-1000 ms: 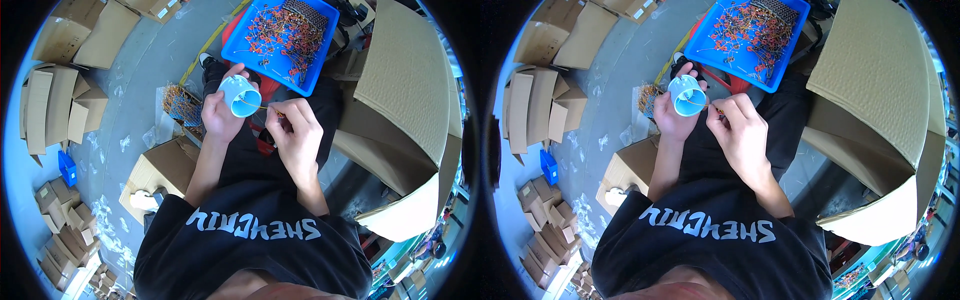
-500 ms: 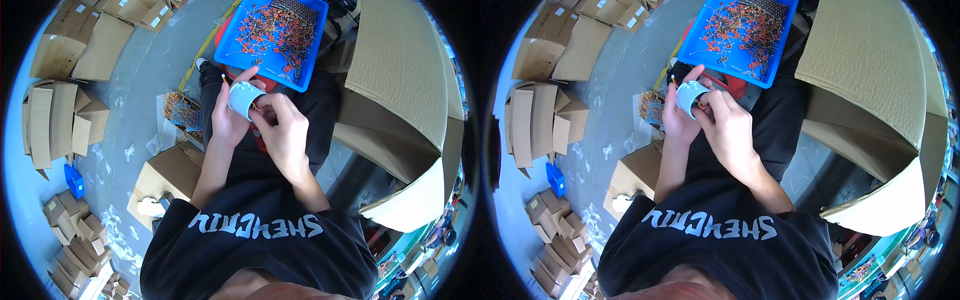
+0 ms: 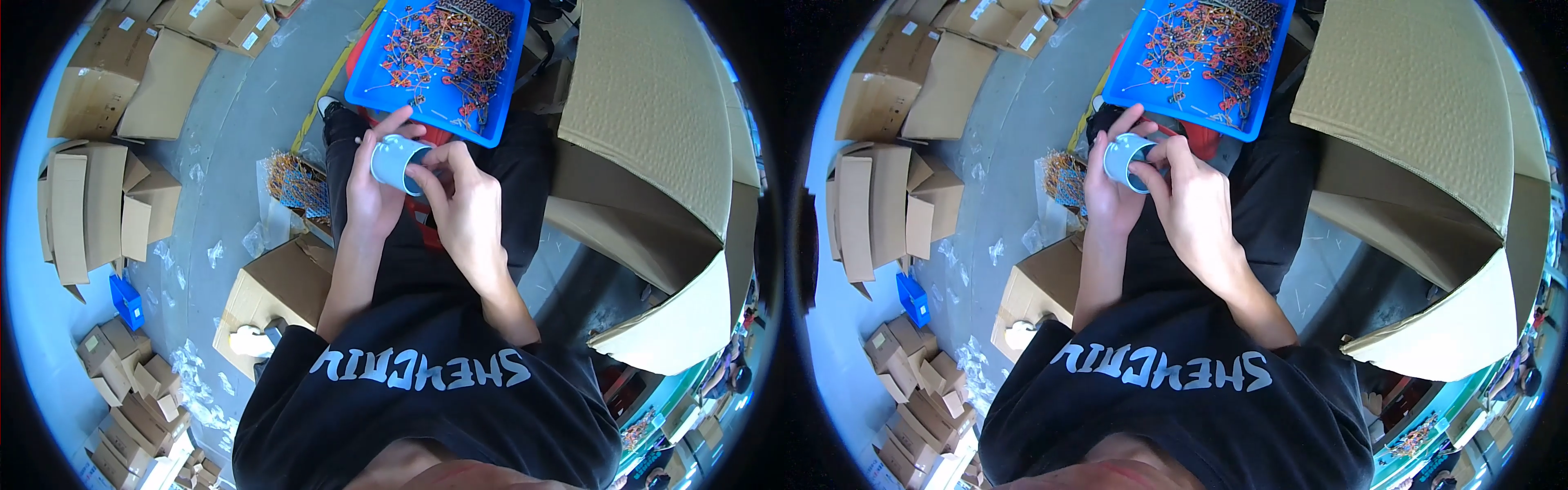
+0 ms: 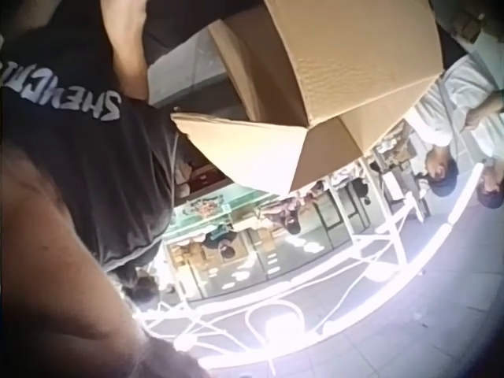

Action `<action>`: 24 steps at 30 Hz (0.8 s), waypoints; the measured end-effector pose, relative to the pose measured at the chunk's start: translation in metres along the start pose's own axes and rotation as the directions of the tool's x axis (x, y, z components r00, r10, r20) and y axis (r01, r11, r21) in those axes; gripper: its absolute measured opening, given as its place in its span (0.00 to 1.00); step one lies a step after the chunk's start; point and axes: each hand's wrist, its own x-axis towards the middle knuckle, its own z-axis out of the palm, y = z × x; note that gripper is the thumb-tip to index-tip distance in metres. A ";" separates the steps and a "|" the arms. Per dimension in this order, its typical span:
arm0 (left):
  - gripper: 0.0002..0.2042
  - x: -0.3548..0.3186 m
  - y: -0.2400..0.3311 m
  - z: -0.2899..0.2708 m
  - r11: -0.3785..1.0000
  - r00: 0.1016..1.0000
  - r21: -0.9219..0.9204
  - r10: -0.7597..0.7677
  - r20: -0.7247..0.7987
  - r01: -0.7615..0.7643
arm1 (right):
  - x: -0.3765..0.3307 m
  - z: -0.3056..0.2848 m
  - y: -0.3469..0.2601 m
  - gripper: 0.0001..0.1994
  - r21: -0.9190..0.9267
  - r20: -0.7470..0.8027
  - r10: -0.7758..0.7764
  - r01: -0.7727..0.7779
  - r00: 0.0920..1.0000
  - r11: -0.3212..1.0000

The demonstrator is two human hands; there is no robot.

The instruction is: The person picks up wire components from a tray, inserts them into plastic cups by hand, and places the assembled cups into a cardboard box.

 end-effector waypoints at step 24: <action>0.24 0.003 -0.017 -0.034 0.920 0.996 -0.386 -0.050 0.068 0.072 | 0.004 0.007 0.007 0.09 -0.194 0.099 -0.182 0.199 0.978 0.961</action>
